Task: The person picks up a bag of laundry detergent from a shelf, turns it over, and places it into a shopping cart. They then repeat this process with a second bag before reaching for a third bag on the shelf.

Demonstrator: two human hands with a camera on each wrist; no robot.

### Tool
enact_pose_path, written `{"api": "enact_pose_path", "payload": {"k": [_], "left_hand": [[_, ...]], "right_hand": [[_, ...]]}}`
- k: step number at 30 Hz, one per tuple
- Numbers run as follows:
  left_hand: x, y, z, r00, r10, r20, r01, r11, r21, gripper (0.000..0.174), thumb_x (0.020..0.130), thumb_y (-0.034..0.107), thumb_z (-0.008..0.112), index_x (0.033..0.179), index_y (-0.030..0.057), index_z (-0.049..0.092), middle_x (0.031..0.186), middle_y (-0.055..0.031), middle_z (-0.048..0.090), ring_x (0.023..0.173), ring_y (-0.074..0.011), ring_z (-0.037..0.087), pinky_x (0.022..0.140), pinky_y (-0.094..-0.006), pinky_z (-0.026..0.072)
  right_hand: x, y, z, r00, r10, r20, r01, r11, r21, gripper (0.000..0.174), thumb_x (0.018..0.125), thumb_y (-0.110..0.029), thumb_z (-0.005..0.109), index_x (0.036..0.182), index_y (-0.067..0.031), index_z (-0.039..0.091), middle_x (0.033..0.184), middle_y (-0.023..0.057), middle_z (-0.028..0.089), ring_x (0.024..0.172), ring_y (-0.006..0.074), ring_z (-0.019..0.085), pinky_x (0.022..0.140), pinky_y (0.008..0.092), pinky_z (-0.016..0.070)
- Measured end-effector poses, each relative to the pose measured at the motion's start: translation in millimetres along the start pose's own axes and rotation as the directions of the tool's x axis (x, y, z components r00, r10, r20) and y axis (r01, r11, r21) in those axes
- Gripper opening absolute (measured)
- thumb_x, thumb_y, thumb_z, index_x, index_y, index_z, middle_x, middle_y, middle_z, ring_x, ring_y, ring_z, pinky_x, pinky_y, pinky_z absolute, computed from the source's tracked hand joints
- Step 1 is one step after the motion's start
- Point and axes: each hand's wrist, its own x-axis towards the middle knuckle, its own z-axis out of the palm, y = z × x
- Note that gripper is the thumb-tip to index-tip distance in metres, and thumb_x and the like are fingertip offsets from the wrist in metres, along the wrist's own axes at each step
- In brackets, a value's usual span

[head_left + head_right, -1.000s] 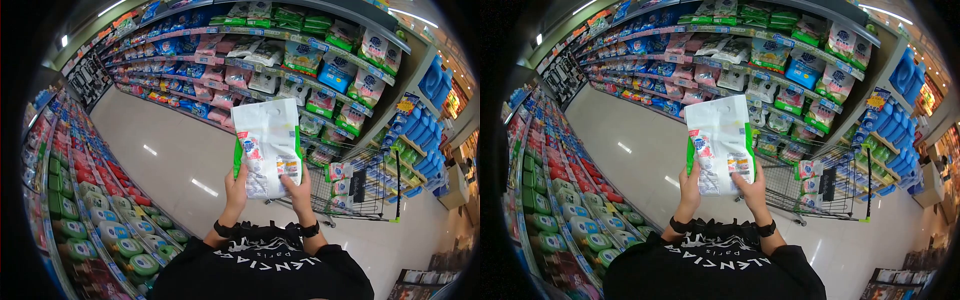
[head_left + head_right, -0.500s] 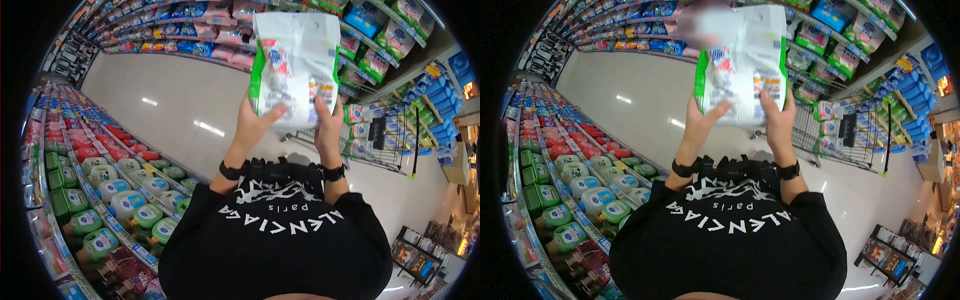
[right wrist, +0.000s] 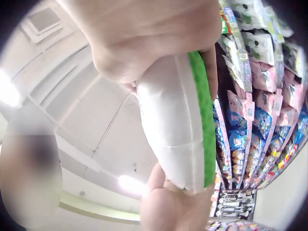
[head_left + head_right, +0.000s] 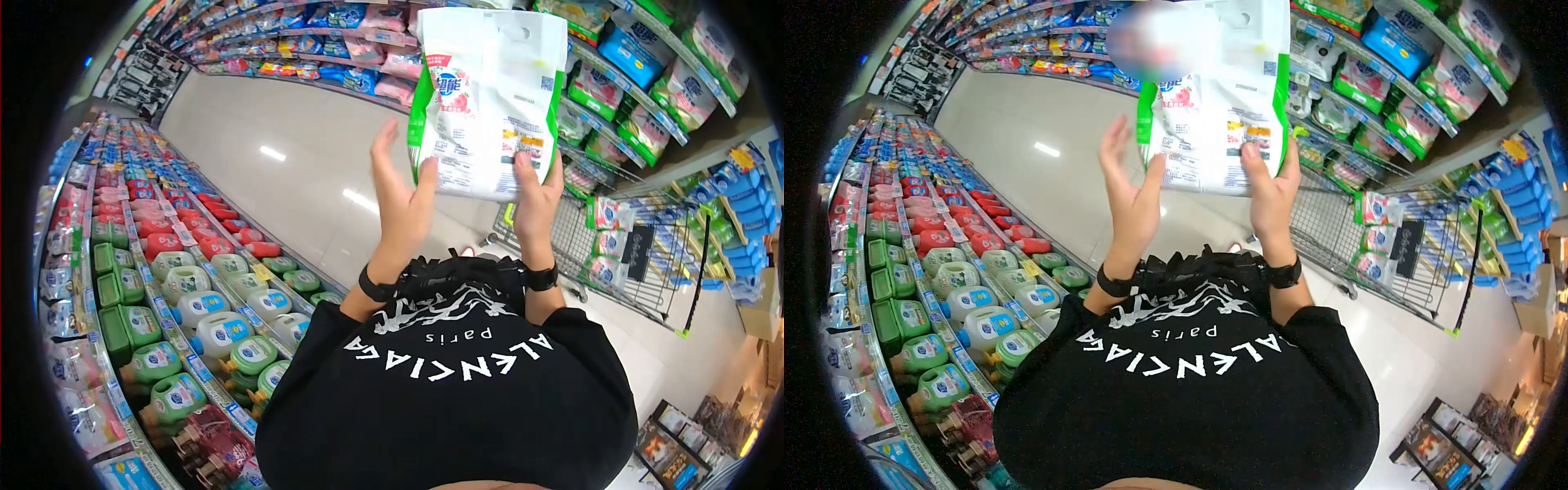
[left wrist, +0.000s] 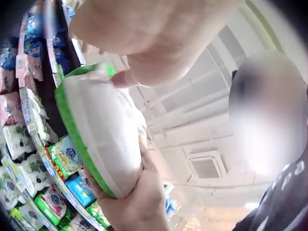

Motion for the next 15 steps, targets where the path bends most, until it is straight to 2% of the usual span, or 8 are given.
{"api": "enact_pose_path", "payload": {"k": [1, 4, 5, 8, 9, 12, 13, 15], "left_hand": [[3.7, -0.2, 1.3, 0.985, 0.162, -0.05, -0.141, 0.946, 0.292, 0.066, 0.089, 0.012, 0.072, 0.142, -0.0031, 0.036, 0.143, -0.0169, 0.042, 0.133, -0.0224, 0.041, 0.103, -0.0408, 0.0439], [15.1, 2.5, 23.4, 0.966, -0.011, 0.258, 0.115, 0.912, -0.394, 0.084, 0.085, 0.015, 0.075, 0.15, 0.0002, 0.022, 0.149, -0.017, 0.03, 0.138, -0.0248, 0.033, 0.107, -0.0455, 0.0403], [16.6, 4.5, 34.0, 0.957, -0.066, 0.281, 0.209, 0.831, -0.516, 0.101, 0.083, 0.021, 0.078, 0.154, 0.0045, 0.009, 0.151, -0.0161, 0.027, 0.138, -0.0248, 0.035, 0.11, -0.0441, 0.0382], [27.9, -4.1, 46.7, 0.962, -0.033, 0.272, 0.212, 0.719, -0.662, 0.108, 0.08, 0.023, 0.08, 0.155, 0.0066, 0.003, 0.149, -0.0167, 0.031, 0.139, -0.0255, 0.036, 0.112, -0.0433, 0.0361], [33.6, -17.0, 44.1, 0.952, -0.002, 0.306, 0.199, 0.765, -0.613, 0.097, 0.087, 0.036, 0.073, 0.155, 0.0063, 0.01, 0.149, -0.0165, 0.036, 0.138, -0.0279, 0.039, 0.112, -0.0445, 0.0362], [45.4, -23.6, 40.3, 0.955, -0.086, 0.283, 0.293, 0.405, -0.866, 0.087, 0.094, 0.057, 0.056, 0.154, 0.0066, 0.019, 0.149, -0.0164, 0.04, 0.137, -0.0304, 0.042, 0.112, -0.0473, 0.0368], [54.2, -21.7, 40.9, 0.962, -0.116, 0.248, 0.273, 0.421, -0.865, 0.088, 0.094, 0.071, 0.039, 0.153, 0.0075, 0.025, 0.152, -0.0164, 0.039, 0.136, -0.0324, 0.044, 0.113, -0.0497, 0.0365], [64.4, -13.1, 39.5, 0.947, -0.224, 0.229, 0.307, 0.431, -0.849, 0.09, 0.091, 0.075, 0.039, 0.152, 0.0095, 0.029, 0.15, -0.0146, 0.042, 0.132, -0.0325, 0.047, 0.11, -0.0497, 0.039]], "right_hand": [[3.0, -0.8, -0.7, 0.994, -0.107, 0.025, 0.109, 0.947, -0.303, 0.049, 0.091, -0.019, 0.073, 0.128, 0.0039, 0.052, 0.106, 0.0085, 0.067, 0.091, 0.0115, 0.062, 0.082, 0.028, 0.0506], [7.8, 0.8, 20.0, 0.891, -0.435, 0.127, 0.429, 0.722, -0.543, 0.049, 0.085, -0.022, 0.079, 0.12, 0.0046, 0.057, 0.099, 0.0156, 0.069, 0.083, 0.0157, 0.066, 0.078, 0.0289, 0.0514], [7.7, 1.2, 27.9, 0.906, -0.411, 0.1, 0.402, 0.761, -0.508, 0.052, 0.077, -0.019, 0.083, 0.119, 0.0019, 0.06, 0.102, 0.017, 0.07, 0.086, 0.0217, 0.068, 0.08, 0.032, 0.0524], [22.5, -8.3, 34.5, 0.72, -0.578, 0.383, 0.681, 0.485, -0.549, 0.059, 0.068, -0.018, 0.084, 0.12, -0.0019, 0.062, 0.106, 0.015, 0.07, 0.092, 0.0286, 0.067, 0.083, 0.0365, 0.0531], [20.7, -18.9, 34.9, 0.742, -0.507, 0.438, 0.668, 0.502, -0.549, 0.059, 0.064, -0.016, 0.081, 0.119, -0.0044, 0.064, 0.11, 0.0134, 0.07, 0.097, 0.0336, 0.065, 0.085, 0.0392, 0.0528], [29.7, -34.7, 30.2, 0.671, -0.486, 0.56, 0.737, 0.518, -0.434, 0.055, 0.065, -0.015, 0.078, 0.118, -0.0033, 0.065, 0.112, 0.014, 0.07, 0.098, 0.0339, 0.065, 0.086, 0.039, 0.0528], [32.7, -31.6, 22.2, 0.659, -0.488, 0.572, 0.733, 0.587, -0.344, 0.051, 0.068, -0.011, 0.075, 0.117, -0.0004, 0.065, 0.11, 0.0164, 0.071, 0.099, 0.0344, 0.065, 0.088, 0.0399, 0.0526], [41.7, -13.4, -0.4, 0.67, -0.546, 0.503, 0.719, 0.646, -0.256, 0.054, 0.072, -0.012, 0.075, 0.122, 0.0011, 0.062, 0.118, 0.0198, 0.067, 0.107, 0.0342, 0.062, 0.094, 0.04, 0.0495]]}}
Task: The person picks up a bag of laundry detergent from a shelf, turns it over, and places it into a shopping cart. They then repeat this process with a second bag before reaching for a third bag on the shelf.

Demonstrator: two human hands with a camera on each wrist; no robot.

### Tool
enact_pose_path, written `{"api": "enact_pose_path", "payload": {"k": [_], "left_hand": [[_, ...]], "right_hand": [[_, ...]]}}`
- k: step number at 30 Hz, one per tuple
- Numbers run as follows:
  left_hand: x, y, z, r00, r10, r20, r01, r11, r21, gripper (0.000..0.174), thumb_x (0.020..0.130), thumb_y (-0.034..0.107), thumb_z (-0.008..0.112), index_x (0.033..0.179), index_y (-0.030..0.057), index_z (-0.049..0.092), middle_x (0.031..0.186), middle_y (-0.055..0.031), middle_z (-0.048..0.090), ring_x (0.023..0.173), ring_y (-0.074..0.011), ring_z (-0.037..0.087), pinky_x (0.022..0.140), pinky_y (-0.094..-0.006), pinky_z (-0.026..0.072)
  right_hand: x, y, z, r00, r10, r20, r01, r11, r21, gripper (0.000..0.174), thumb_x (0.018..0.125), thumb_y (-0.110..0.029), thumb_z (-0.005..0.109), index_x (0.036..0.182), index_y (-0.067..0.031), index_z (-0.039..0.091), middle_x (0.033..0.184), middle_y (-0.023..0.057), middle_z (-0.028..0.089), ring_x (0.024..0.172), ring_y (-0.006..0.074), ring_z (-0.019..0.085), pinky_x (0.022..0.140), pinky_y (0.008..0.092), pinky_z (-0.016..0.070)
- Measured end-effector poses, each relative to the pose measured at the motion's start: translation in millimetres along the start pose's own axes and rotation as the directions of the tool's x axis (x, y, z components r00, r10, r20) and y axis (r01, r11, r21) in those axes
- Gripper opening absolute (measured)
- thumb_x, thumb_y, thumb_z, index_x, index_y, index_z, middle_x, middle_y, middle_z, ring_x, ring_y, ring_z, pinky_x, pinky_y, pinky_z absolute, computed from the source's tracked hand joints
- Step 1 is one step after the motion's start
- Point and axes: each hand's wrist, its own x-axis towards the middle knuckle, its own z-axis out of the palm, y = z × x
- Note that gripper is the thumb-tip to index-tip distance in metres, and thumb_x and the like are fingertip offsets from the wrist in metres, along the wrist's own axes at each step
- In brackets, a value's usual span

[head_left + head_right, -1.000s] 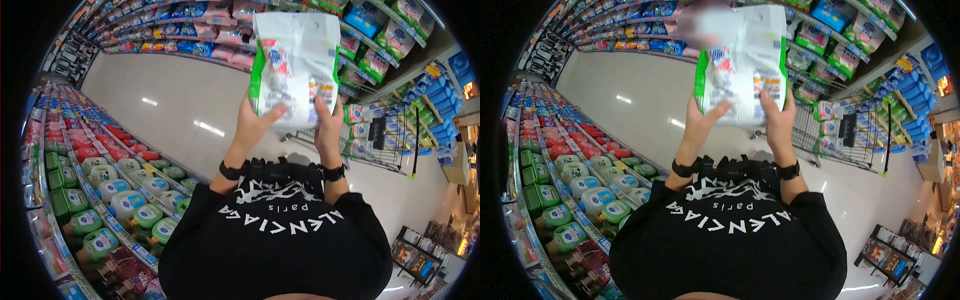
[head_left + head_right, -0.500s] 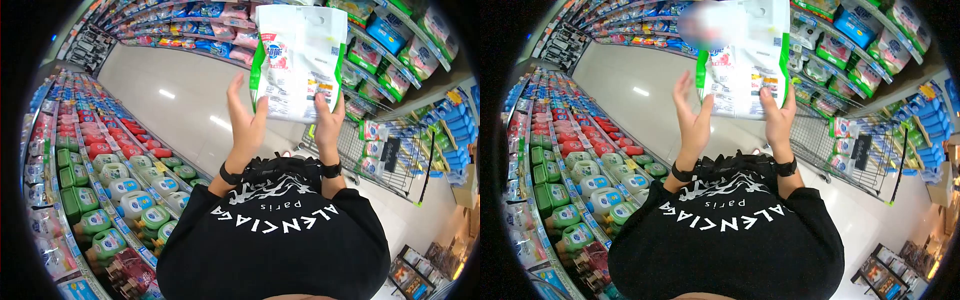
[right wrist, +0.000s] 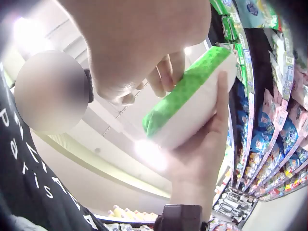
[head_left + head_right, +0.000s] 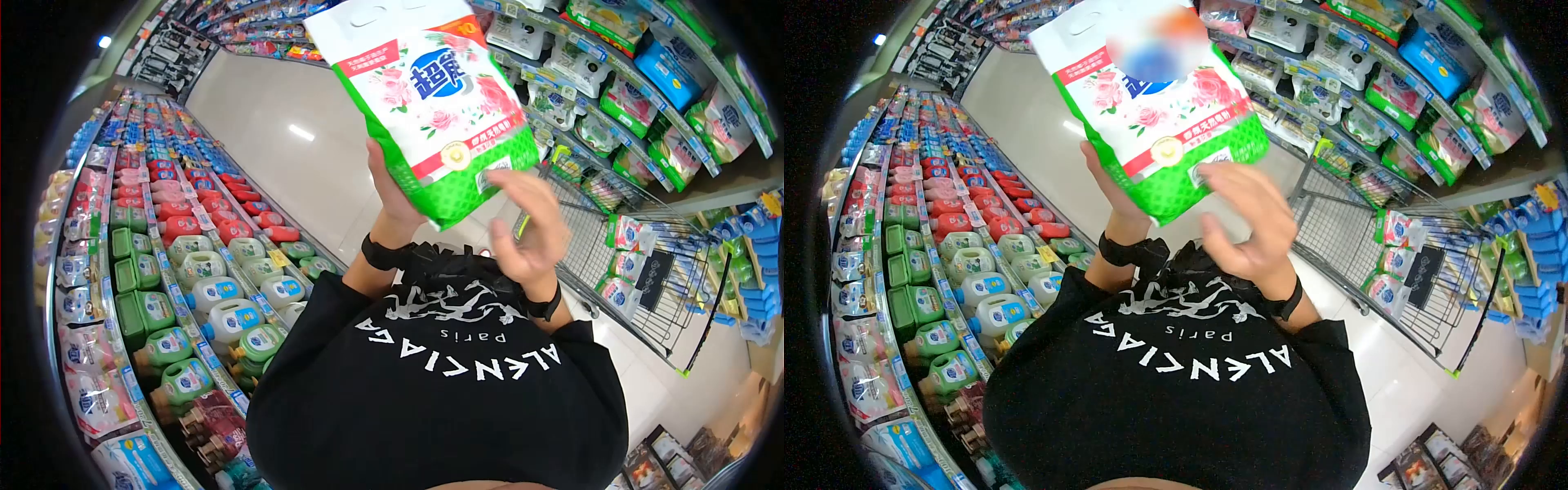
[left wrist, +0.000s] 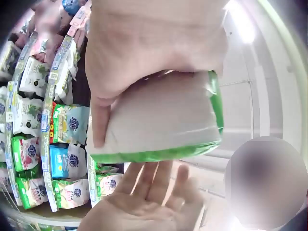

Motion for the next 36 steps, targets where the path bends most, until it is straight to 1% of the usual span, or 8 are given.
{"api": "enact_pose_path", "payload": {"k": [1, 4, 8, 11, 23, 26, 29, 36], "left_hand": [[3.5, 2.2, 0.5, 0.999, -0.017, -0.05, 0.018, 1.0, 0.006, 0.091, 0.09, 0.077, 0.039, 0.151, 0.0105, 0.031, 0.149, -0.0137, 0.044, 0.131, -0.0326, 0.048, 0.109, -0.0497, 0.0403], [12.3, -4.9, -14.9, 0.985, -0.173, 0.001, 0.168, 0.956, -0.241, 0.093, 0.089, 0.077, 0.04, 0.152, 0.0099, 0.03, 0.149, -0.0139, 0.043, 0.131, -0.0326, 0.049, 0.108, -0.0507, 0.0422], [29.4, -25.4, -22.3, 0.93, -0.252, 0.268, 0.366, 0.709, -0.603, 0.092, 0.089, 0.077, 0.041, 0.15, 0.0088, 0.033, 0.146, -0.0147, 0.046, 0.129, -0.0316, 0.051, 0.106, -0.0499, 0.0443], [42.8, -31.7, -22.1, 0.889, -0.266, 0.373, 0.456, 0.588, -0.668, 0.093, 0.088, 0.078, 0.042, 0.15, 0.009, 0.034, 0.144, -0.0146, 0.048, 0.129, -0.0308, 0.052, 0.107, -0.0496, 0.044], [129.8, -25.4, -51.4, 0.851, -0.369, 0.374, 0.524, 0.627, -0.576, 0.09, 0.089, 0.075, 0.044, 0.151, 0.01, 0.033, 0.145, -0.014, 0.047, 0.128, -0.0308, 0.052, 0.107, -0.0479, 0.0441], [156.8, -19.3, -58.8, 0.852, -0.48, 0.207, 0.515, 0.704, -0.489, 0.084, 0.093, 0.071, 0.042, 0.15, 0.0101, 0.034, 0.145, -0.0134, 0.048, 0.127, -0.0293, 0.053, 0.106, -0.0462, 0.0448], [183.7, -25.4, -78.7, 0.832, -0.416, 0.368, 0.555, 0.625, -0.549, 0.079, 0.095, 0.068, 0.041, 0.149, 0.0106, 0.036, 0.144, -0.0123, 0.049, 0.127, -0.0273, 0.054, 0.105, -0.0445, 0.0453], [230.2, -10.7, -113.2, 0.794, -0.438, 0.421, 0.607, 0.546, -0.577, 0.079, 0.095, 0.069, 0.042, 0.147, 0.0105, 0.04, 0.144, -0.0107, 0.05, 0.125, -0.0254, 0.055, 0.105, -0.0427, 0.0459]], "right_hand": [[-5.1, 9.7, -3.2, 0.999, -0.003, -0.046, 0.006, 0.999, 0.051, 0.056, 0.073, -0.012, 0.076, 0.125, 0.0019, 0.06, 0.121, 0.0215, 0.065, 0.112, 0.0341, 0.061, 0.097, 0.0401, 0.0479], [4.2, 15.1, -9.3, 0.944, 0.267, -0.193, -0.283, 0.957, -0.064, 0.067, 0.08, -0.015, 0.074, 0.139, 0.0032, 0.046, 0.138, 0.0253, 0.052, 0.125, 0.0322, 0.052, 0.106, 0.0404, 0.0401], [2.5, 24.1, -16.0, 0.744, 0.669, 0.004, -0.587, 0.65, 0.483, 0.085, 0.084, -0.02, 0.073, 0.15, 0.0022, 0.026, 0.143, 0.0191, 0.043, 0.13, 0.0263, 0.046, 0.11, 0.0398, 0.0359], [-0.1, 24.7, -15.1, 0.685, 0.727, -0.039, -0.618, 0.609, 0.497, 0.087, 0.083, -0.021, 0.074, 0.151, 0.0017, 0.025, 0.141, 0.0177, 0.044, 0.128, 0.0249, 0.046, 0.109, 0.0388, 0.0374], [36.5, 79.2, 31.0, 0.701, 0.698, -0.145, -0.608, 0.691, 0.39, 0.087, 0.083, -0.024, 0.074, 0.15, 0.0027, 0.026, 0.14, 0.0157, 0.045, 0.127, 0.0239, 0.048, 0.109, 0.0378, 0.0366], [50.0, 96.1, 48.8, 0.657, 0.736, -0.166, -0.641, 0.66, 0.391, 0.089, 0.082, -0.029, 0.071, 0.152, 0.0012, 0.024, 0.143, 0.0145, 0.045, 0.129, 0.0236, 0.048, 0.11, 0.0368, 0.0365], [67.8, 109.2, 63.1, 0.593, 0.784, -0.182, -0.637, 0.595, 0.49, 0.092, 0.082, -0.038, 0.064, 0.153, 0.001, 0.022, 0.147, 0.0154, 0.042, 0.134, 0.0267, 0.044, 0.113, 0.0396, 0.0328], [93.3, 135.1, 107.4, 0.562, 0.803, -0.199, -0.632, 0.571, 0.523, 0.098, 0.076, -0.039, 0.058, 0.156, -0.0001, 0.017, 0.154, 0.0162, 0.036, 0.141, 0.0294, 0.037, 0.116, 0.0422, 0.0264]]}}
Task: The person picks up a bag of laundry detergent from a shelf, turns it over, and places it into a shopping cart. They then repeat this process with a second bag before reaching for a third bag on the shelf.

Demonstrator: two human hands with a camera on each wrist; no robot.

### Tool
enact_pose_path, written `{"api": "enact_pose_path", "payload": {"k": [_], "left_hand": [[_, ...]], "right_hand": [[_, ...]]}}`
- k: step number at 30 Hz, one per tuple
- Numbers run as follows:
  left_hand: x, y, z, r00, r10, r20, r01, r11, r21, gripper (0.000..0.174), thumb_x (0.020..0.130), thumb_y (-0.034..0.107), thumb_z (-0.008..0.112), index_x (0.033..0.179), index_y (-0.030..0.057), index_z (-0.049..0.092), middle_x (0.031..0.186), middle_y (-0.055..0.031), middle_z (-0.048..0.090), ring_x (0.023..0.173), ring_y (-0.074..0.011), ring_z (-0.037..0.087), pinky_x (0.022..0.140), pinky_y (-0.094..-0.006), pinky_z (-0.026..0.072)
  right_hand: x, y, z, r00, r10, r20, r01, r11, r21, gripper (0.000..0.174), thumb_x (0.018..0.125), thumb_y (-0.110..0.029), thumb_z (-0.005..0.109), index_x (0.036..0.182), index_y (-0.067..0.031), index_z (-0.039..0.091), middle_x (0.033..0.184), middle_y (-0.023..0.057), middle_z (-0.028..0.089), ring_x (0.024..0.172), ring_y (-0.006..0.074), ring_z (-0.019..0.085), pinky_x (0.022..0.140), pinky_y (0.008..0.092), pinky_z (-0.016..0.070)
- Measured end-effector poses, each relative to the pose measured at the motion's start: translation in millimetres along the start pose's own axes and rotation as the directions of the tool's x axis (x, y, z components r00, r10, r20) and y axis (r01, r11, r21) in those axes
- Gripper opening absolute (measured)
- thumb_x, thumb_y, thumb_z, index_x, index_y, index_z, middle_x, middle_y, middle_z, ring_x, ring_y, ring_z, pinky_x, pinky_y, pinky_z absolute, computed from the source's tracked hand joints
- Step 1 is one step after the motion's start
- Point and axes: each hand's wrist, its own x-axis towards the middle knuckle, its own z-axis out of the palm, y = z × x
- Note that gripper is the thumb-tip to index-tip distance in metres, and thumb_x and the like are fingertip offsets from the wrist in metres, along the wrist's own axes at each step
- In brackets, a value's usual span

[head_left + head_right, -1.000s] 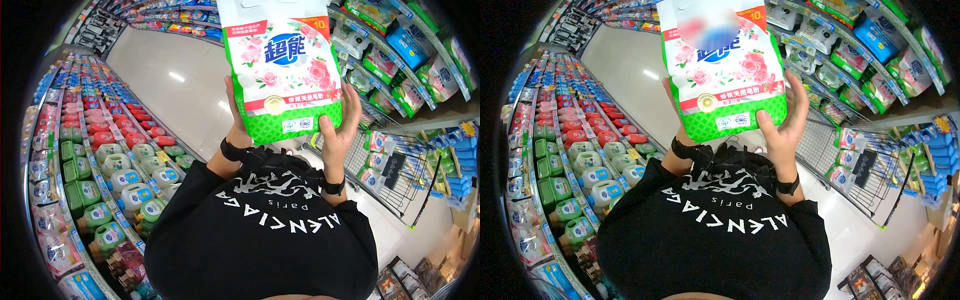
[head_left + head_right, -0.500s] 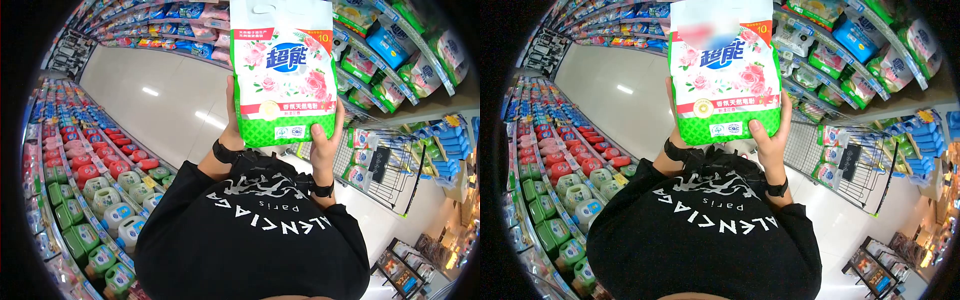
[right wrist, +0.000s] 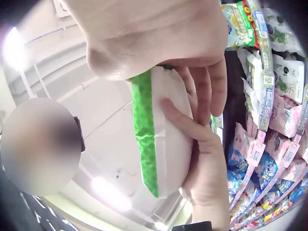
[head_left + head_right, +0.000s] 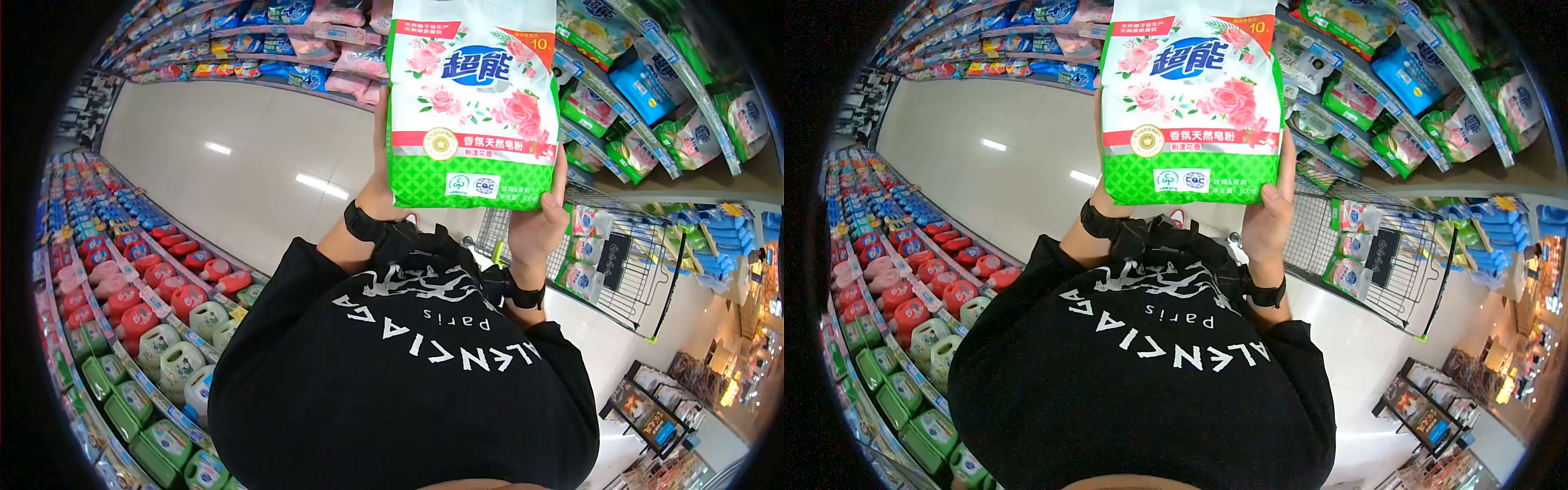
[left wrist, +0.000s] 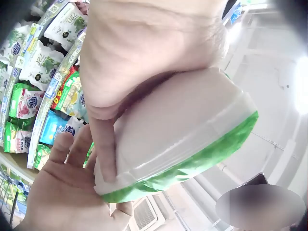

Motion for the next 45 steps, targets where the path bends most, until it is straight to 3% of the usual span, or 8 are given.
{"api": "enact_pose_path", "payload": {"k": [11, 17, 22, 23, 25, 32, 40, 45], "left_hand": [[23.9, 49.4, -2.7, 0.999, -0.023, -0.043, 0.027, 0.995, 0.097, 0.08, 0.096, 0.068, 0.039, 0.149, 0.0097, 0.037, 0.147, -0.012, 0.047, 0.129, -0.028, 0.052, 0.108, -0.0448, 0.0428], [48.5, 43.5, 3.0, 0.981, 0.009, -0.195, 0.051, 0.951, 0.304, 0.08, 0.096, 0.068, 0.038, 0.151, 0.0093, 0.035, 0.149, -0.0127, 0.045, 0.131, -0.0293, 0.05, 0.11, -0.046, 0.0412], [90.6, 33.6, -28.7, 0.982, -0.031, 0.186, 0.043, 0.997, -0.057, 0.078, 0.098, 0.065, 0.037, 0.152, 0.0099, 0.031, 0.15, -0.0136, 0.044, 0.132, -0.0288, 0.049, 0.11, -0.0457, 0.0415], [92.8, 35.2, -20.6, 0.999, -0.024, 0.042, 0.015, 0.978, 0.206, 0.078, 0.097, 0.065, 0.038, 0.152, 0.0103, 0.031, 0.15, -0.0135, 0.044, 0.132, -0.0283, 0.05, 0.11, -0.0454, 0.0419], [105.8, 32.6, -17.3, 0.997, 0.009, -0.079, 0.024, 0.911, 0.411, 0.077, 0.097, 0.065, 0.039, 0.152, 0.0109, 0.032, 0.149, -0.0132, 0.046, 0.131, -0.0275, 0.051, 0.109, -0.0448, 0.0427], [167.2, 14.7, -41.1, 0.987, -0.098, 0.126, 0.082, 0.989, 0.123, 0.08, 0.096, 0.066, 0.041, 0.15, 0.0077, 0.035, 0.147, -0.0131, 0.048, 0.129, -0.026, 0.053, 0.107, -0.0423, 0.045], [199.7, -3.5, -31.6, 0.991, -0.129, -0.034, 0.133, 0.968, 0.212, 0.08, 0.096, 0.065, 0.044, 0.148, 0.0057, 0.037, 0.142, -0.0156, 0.052, 0.125, -0.0279, 0.057, 0.106, -0.0438, 0.0468], [227.8, -2.1, -31.0, 0.987, -0.101, -0.126, 0.156, 0.796, 0.584, 0.077, 0.1, 0.061, 0.037, 0.15, 0.0034, 0.033, 0.143, -0.0173, 0.051, 0.125, -0.0274, 0.057, 0.105, -0.0422, 0.0471]], "right_hand": [[22.4, 22.3, 28.9, 1.0, 0.023, -0.009, -0.023, 1.0, -0.017, 0.102, 0.071, -0.034, 0.06, 0.157, -0.0032, 0.016, 0.155, 0.0161, 0.034, 0.141, 0.0308, 0.039, 0.116, 0.0433, 0.0286], [44.5, 33.8, 18.0, 0.996, -0.031, -0.089, 0.024, 0.997, -0.074, 0.084, 0.088, -0.03, 0.062, 0.155, -0.0021, 0.02, 0.147, 0.0162, 0.043, 0.133, 0.0285, 0.046, 0.11, 0.0423, 0.0386], [75.5, 38.0, -1.6, 0.995, -0.025, -0.098, 0.027, 0.999, 0.022, 0.083, 0.089, -0.024, 0.068, 0.153, 0.0017, 0.021, 0.144, 0.0159, 0.045, 0.13, 0.0248, 0.048, 0.108, 0.0389, 0.039], [82.7, 38.8, -6.6, 0.995, -0.02, -0.101, 0.024, 0.999, 0.04, 0.083, 0.089, -0.023, 0.068, 0.153, 0.0017, 0.021, 0.144, 0.0158, 0.045, 0.13, 0.0247, 0.048, 0.108, 0.0391, 0.0391], [97.2, 37.6, -16.6, 0.994, -0.009, -0.108, 0.016, 0.998, 0.066, 0.085, 0.087, -0.023, 0.069, 0.153, 0.0019, 0.021, 0.143, 0.0157, 0.045, 0.13, 0.0248, 0.047, 0.109, 0.0392, 0.0382], [151.8, 28.9, -54.2, 0.989, -0.035, -0.141, 0.041, 0.998, 0.043, 0.088, 0.086, -0.029, 0.066, 0.154, -0.0009, 0.019, 0.142, 0.0163, 0.047, 0.127, 0.029, 0.052, 0.106, 0.0425, 0.0439], [178.5, 23.3, -81.9, 0.983, 0.006, -0.183, 0.011, 0.996, 0.092, 0.09, 0.084, -0.029, 0.071, 0.154, -0.0029, 0.02, 0.141, 0.0154, 0.048, 0.127, 0.0275, 0.052, 0.106, 0.0412, 0.0439], [189.8, 19.7, -96.4, 0.988, 0.067, -0.137, -0.036, 0.975, 0.217, 0.085, 0.087, -0.008, 0.068, 0.155, -0.0032, 0.016, 0.142, 0.0142, 0.047, 0.125, 0.0233, 0.052, 0.104, 0.0378, 0.0444]]}}
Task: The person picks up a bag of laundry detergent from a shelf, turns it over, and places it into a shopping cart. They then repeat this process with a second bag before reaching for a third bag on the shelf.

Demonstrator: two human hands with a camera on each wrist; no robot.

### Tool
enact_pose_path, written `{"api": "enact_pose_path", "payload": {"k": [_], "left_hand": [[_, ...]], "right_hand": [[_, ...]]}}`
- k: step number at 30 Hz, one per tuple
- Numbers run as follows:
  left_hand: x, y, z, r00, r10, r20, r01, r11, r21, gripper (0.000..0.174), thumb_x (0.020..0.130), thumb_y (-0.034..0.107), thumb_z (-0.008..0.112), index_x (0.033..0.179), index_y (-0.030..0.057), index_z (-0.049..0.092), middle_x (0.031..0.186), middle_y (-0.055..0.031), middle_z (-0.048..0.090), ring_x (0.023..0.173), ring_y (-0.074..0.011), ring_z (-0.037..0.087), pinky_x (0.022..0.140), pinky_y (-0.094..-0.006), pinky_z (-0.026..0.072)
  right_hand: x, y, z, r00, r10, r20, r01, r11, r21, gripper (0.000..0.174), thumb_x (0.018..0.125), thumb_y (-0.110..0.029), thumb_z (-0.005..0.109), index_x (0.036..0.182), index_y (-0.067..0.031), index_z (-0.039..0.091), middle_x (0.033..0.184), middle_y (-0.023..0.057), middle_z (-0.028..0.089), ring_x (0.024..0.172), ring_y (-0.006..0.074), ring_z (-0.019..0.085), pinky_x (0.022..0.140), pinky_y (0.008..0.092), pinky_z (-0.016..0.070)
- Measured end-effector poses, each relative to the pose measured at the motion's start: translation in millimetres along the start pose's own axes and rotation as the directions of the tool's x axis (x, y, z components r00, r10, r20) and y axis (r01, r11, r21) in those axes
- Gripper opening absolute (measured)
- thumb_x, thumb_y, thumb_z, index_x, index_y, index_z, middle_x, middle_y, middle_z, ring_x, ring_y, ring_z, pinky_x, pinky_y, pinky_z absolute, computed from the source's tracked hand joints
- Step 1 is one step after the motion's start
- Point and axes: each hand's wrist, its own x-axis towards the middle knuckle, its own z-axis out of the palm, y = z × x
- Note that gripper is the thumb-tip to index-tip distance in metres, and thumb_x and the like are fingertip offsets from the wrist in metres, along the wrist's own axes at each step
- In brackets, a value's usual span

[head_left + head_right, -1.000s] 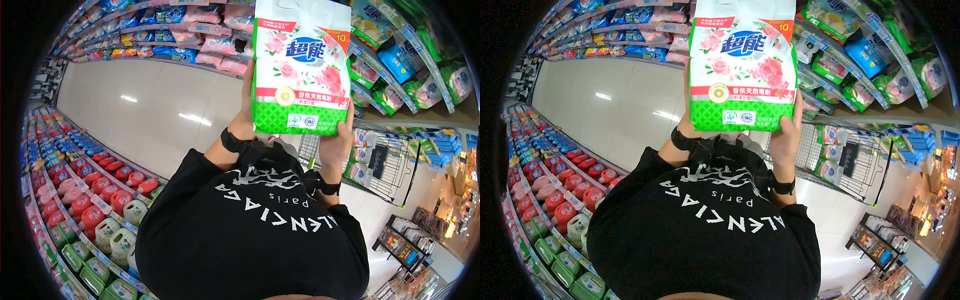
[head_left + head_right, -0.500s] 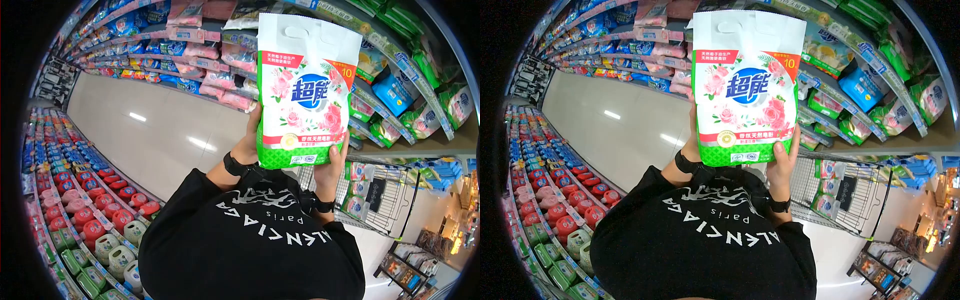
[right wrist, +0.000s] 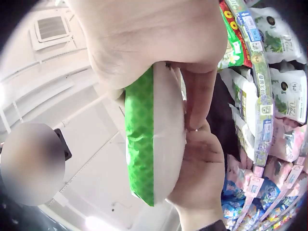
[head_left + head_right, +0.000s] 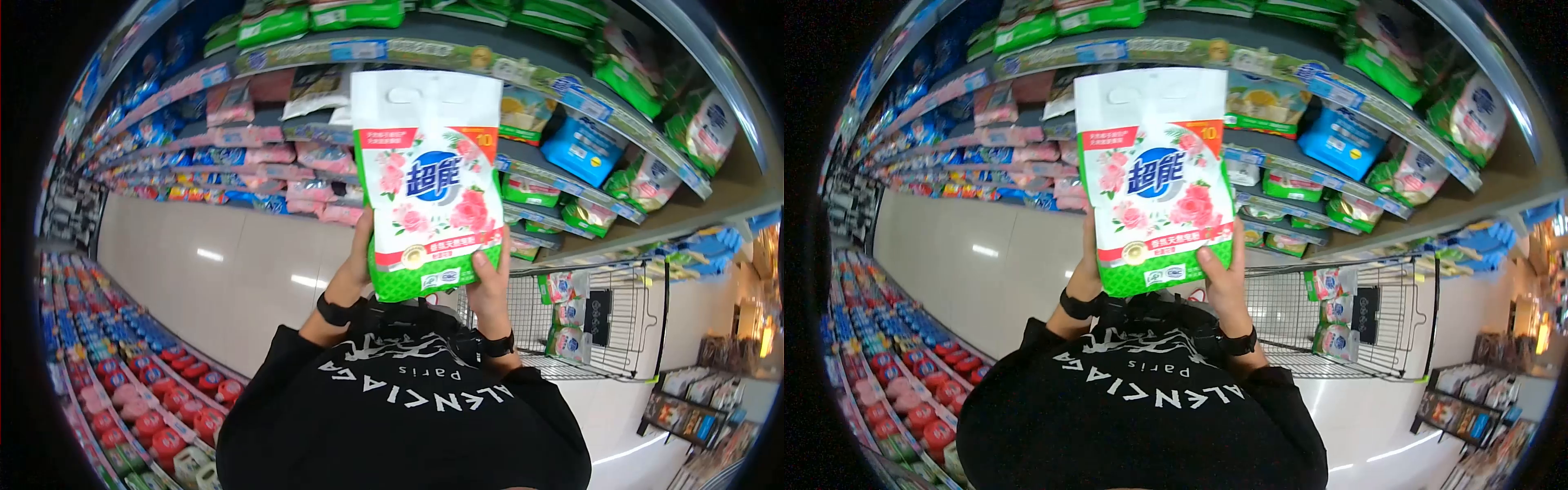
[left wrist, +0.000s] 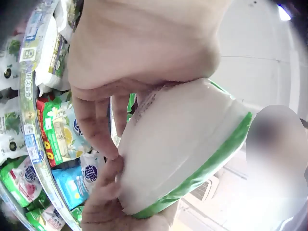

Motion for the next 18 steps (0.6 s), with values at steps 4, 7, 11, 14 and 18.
{"api": "enact_pose_path", "payload": {"k": [4, 7, 11, 14, 18], "left_hand": [[17.7, 5.6, 8.0, 1.0, -0.01, -0.011, 0.011, 0.993, 0.114, 0.075, 0.101, 0.061, 0.035, 0.15, 0.0038, 0.033, 0.143, -0.0161, 0.05, 0.125, -0.0265, 0.056, 0.105, -0.0405, 0.0468], [33.8, 10.9, 10.8, 0.999, -0.025, 0.023, 0.021, 0.983, 0.18, 0.071, 0.102, 0.057, 0.035, 0.15, 0.0041, 0.034, 0.144, -0.014, 0.05, 0.127, -0.0235, 0.054, 0.106, -0.0386, 0.0458], [58.6, 8.7, 14.7, 0.997, -0.073, 0.025, 0.068, 0.985, 0.157, 0.065, 0.105, 0.05, 0.036, 0.149, 0.0023, 0.035, 0.143, -0.0127, 0.051, 0.127, -0.0204, 0.054, 0.107, -0.0356, 0.0432], [72.2, 14.6, 27.4, 0.999, 0.012, 0.046, -0.022, 0.973, 0.231, 0.062, 0.106, 0.047, 0.035, 0.148, 0.0007, 0.035, 0.143, -0.0122, 0.051, 0.126, -0.0194, 0.054, 0.107, -0.0344, 0.0414], [79.7, 13.4, 31.6, 0.977, 0.185, 0.107, -0.213, 0.881, 0.422, 0.062, 0.104, 0.036, 0.048, 0.149, -0.003, 0.031, 0.143, -0.0132, 0.048, 0.127, -0.0182, 0.049, 0.107, -0.0325, 0.0384]], "right_hand": [[13.1, -10.7, -4.2, 0.993, -0.02, 0.117, 0.017, 1.0, 0.021, 0.09, 0.084, 0.005, 0.07, 0.156, -0.0046, 0.016, 0.141, 0.0127, 0.048, 0.124, 0.0207, 0.052, 0.103, 0.0355, 0.0456], [22.3, -17.9, 0.3, 0.995, -0.047, 0.083, 0.043, 0.998, 0.056, 0.09, 0.082, 0.006, 0.071, 0.155, -0.0065, 0.02, 0.137, 0.0116, 0.051, 0.122, 0.0209, 0.054, 0.1, 0.0361, 0.0478], [29.4, -27.9, 0.2, 0.992, -0.125, -0.008, 0.125, 0.992, 0.027, 0.084, 0.08, 0.007, 0.073, 0.15, -0.0053, 0.028, 0.133, 0.0104, 0.054, 0.12, 0.02, 0.055, 0.099, 0.0363, 0.049], [36.8, -36.2, 4.7, 0.97, -0.243, -0.02, 0.24, 0.966, -0.098, 0.079, 0.08, 0.007, 0.073, 0.146, -0.0043, 0.033, 0.13, 0.0097, 0.056, 0.117, 0.0193, 0.057, 0.097, 0.0356, 0.0496], [46.5, -37.5, 13.9, 0.943, -0.312, -0.115, 0.304, 0.949, -0.08, 0.079, 0.079, 0.006, 0.075, 0.146, -0.0035, 0.033, 0.13, 0.0092, 0.056, 0.115, 0.0183, 0.057, 0.096, 0.0347, 0.0496]]}}
